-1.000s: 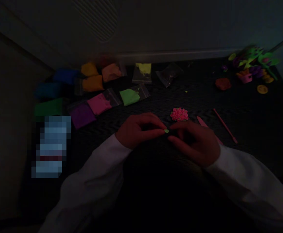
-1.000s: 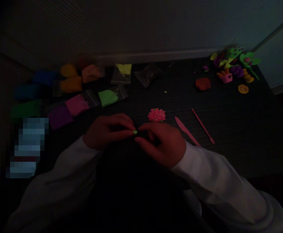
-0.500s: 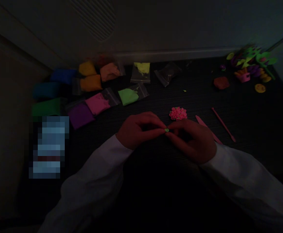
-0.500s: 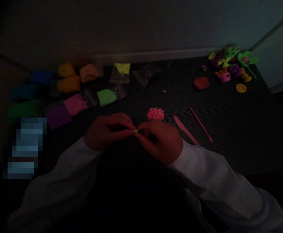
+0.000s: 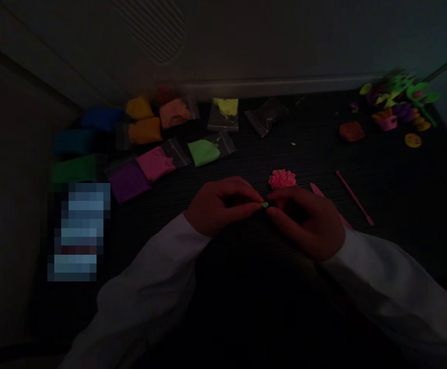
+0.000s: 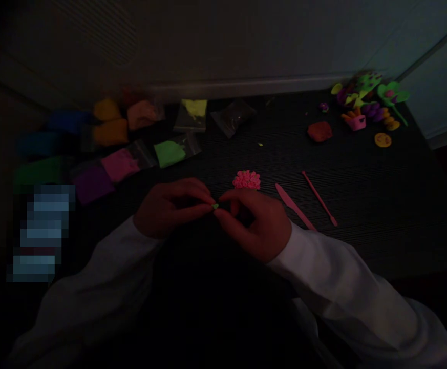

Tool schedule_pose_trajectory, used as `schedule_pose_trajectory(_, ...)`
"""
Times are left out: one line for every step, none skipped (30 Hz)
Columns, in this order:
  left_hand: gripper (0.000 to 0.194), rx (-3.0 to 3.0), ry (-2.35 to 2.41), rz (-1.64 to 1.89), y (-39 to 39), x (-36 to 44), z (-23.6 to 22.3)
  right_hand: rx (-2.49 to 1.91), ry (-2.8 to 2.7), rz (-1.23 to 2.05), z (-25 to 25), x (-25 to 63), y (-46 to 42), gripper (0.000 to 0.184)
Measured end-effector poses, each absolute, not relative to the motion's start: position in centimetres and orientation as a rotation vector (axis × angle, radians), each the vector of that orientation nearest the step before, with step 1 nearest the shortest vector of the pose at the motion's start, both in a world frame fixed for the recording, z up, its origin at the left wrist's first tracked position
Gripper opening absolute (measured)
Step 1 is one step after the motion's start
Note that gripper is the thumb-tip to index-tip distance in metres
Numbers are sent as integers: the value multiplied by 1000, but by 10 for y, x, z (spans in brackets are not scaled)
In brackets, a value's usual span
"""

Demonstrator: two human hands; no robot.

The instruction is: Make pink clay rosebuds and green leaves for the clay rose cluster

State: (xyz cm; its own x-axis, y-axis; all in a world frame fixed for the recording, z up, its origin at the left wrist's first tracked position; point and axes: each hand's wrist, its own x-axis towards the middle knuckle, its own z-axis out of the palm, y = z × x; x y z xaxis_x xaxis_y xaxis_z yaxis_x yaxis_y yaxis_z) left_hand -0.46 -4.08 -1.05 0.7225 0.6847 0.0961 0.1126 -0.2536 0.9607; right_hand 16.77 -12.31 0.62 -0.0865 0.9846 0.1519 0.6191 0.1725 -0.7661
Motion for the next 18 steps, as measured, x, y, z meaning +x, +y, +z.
schedule_pose_trajectory(10,1774,631,624,-41,-4,-11,-1534,-1762,737,7,167,-123,21)
schedule_pose_trajectory(10,1781,630,630,-41,-4,-11,-1542,-1741,770,7,167,-123,20)
schedule_pose_trajectory(10,1789,629,632,-41,-3,-11,-1549,-1723,796,7,167,-123,18)
schedule_pose_trajectory(9,1794,627,632,-41,-2,-11,-1551,-1710,822,7,166,-122,17)
schedule_pose_trajectory(9,1796,623,632,-40,-2,-11,-1550,-1696,839,6,166,-122,16)
schedule_pose_trajectory(9,1796,620,631,-40,-2,-11,-1550,-1683,852,5,166,-122,15)
schedule_pose_trajectory(9,1795,622,626,-40,-1,-11,-1549,-1672,858,4,165,-121,14)
schedule_pose_trajectory(9,1793,628,620,-40,-1,-11,-1547,-1662,862,3,165,-121,13)
schedule_pose_trajectory(11,1791,637,609,-41,-2,-11,-1547,-1653,866,3,165,-120,13)
schedule_pose_trajectory(13,1789,652,597,-42,-2,-11,-1547,-1647,866,2,165,-120,13)
schedule_pose_trajectory(16,1789,669,584,-43,-2,-11,-1550,-1643,859,1,165,-120,12)
schedule_pose_trajectory(18,1789,685,577,-43,-2,-11,-1550,-1644,854,1,165,-120,12)
schedule_pose_trajectory(20,1791,697,578,-44,-2,-11,-1548,-1643,839,1,165,-120,12)
schedule_pose_trajectory(21,1797,706,585,-45,-2,-11,-1549,-1650,822,1,165,-120,12)
schedule_pose_trajectory(21,1805,713,591,-46,-2,-11,-1551,-1662,799,1,165,-120,12)
schedule_pose_trajectory(19,1814,716,601,-46,-1,-11,-1552,-1676,773,1,165,-120,12)
schedule_pose_trajectory(18,1822,714,613,-46,-1,-11,-1552,-1691,747,2,165,-120,12)
schedule_pose_trajectory(16,1829,710,623,-46,0,-11,-1554,-1705,723,2,165,-120,12)
